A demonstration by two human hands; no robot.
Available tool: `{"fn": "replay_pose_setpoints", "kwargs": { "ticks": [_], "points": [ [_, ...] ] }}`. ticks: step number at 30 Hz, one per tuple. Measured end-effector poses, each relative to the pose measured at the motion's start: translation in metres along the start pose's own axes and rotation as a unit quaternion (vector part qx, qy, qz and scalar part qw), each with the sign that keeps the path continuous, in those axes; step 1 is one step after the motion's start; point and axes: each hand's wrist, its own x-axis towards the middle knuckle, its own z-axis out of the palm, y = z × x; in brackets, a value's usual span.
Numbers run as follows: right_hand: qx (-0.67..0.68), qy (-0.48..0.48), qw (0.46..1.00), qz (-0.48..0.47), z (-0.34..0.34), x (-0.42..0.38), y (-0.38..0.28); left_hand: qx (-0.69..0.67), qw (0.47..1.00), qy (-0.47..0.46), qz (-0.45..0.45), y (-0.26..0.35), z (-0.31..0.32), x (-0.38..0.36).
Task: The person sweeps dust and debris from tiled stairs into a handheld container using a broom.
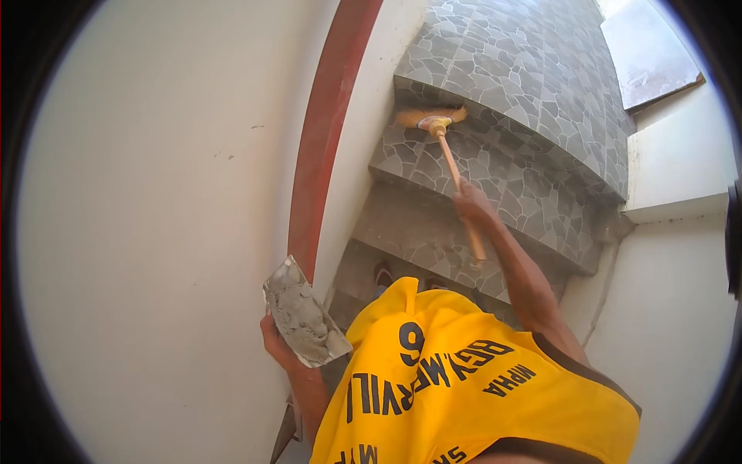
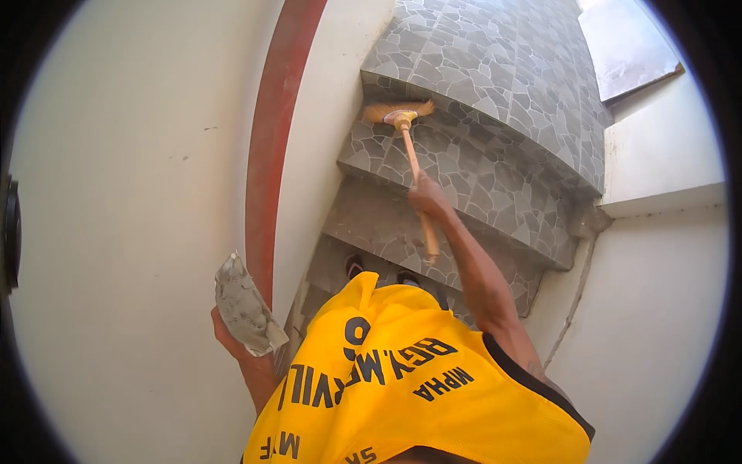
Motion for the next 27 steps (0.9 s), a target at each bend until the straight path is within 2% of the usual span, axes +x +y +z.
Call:
{"fn": "replay_pose_setpoints", "kwargs": {
  "ticks": [2,3,6,8,11,14,17,19,21,22,24,26,27],
  "points": [
    [-0.050,-0.011,0.999,-0.015,0.041,0.006,0.005,-0.017,0.997,-0.064,-0.033,0.006,-0.005,-0.007],
    [-0.062,-0.051,0.996,-0.039,0.048,-0.001,0.006,-0.011,0.999,-0.047,-0.025,0.007,0.001,-0.012],
    [-0.103,-0.248,0.961,-0.064,0.013,-0.057,-0.005,0.010,1.000,-0.002,-0.005,0.005,0.026,-0.028],
    [0.031,-0.274,0.961,-0.006,-0.040,-0.094,-0.008,0.028,0.999,0.031,0.011,-0.001,0.032,-0.029],
    [0.194,-0.216,0.955,0.057,-0.093,-0.126,0.014,0.027,0.999,0.029,0.011,-0.011,0.026,-0.029],
    [0.294,-0.120,0.944,0.089,-0.108,-0.128,0.041,0.120,0.990,0.071,0.031,-0.022,0.021,-0.031],
    [0.306,-0.025,0.947,0.093,-0.069,-0.091,0.057,0.113,0.991,0.067,0.030,-0.029,0.016,-0.035],
    [0.312,-0.004,0.943,0.114,-0.023,-0.063,0.073,0.103,0.994,0.009,0.023,-0.029,0.027,-0.049],
    [0.241,-0.076,0.961,0.114,0.001,-0.061,0.070,0.085,0.996,-0.020,0.017,-0.027,0.042,-0.059],
    [0.153,-0.153,0.971,0.098,0.008,-0.069,0.065,0.074,0.997,-0.018,0.010,-0.026,0.052,-0.064],
    [0.001,-0.200,0.979,0.038,0.022,-0.105,0.057,0.076,0.996,-0.036,0.008,-0.037,0.048,-0.067],
    [0.164,-0.282,0.943,0.072,-0.002,-0.142,0.047,0.103,0.992,-0.070,0.018,-0.043,0.024,-0.059],
    [0.245,-0.317,0.912,0.088,-0.016,-0.156,0.046,0.132,0.989,-0.036,0.054,-0.048,0.024,-0.063]
  ]
}}
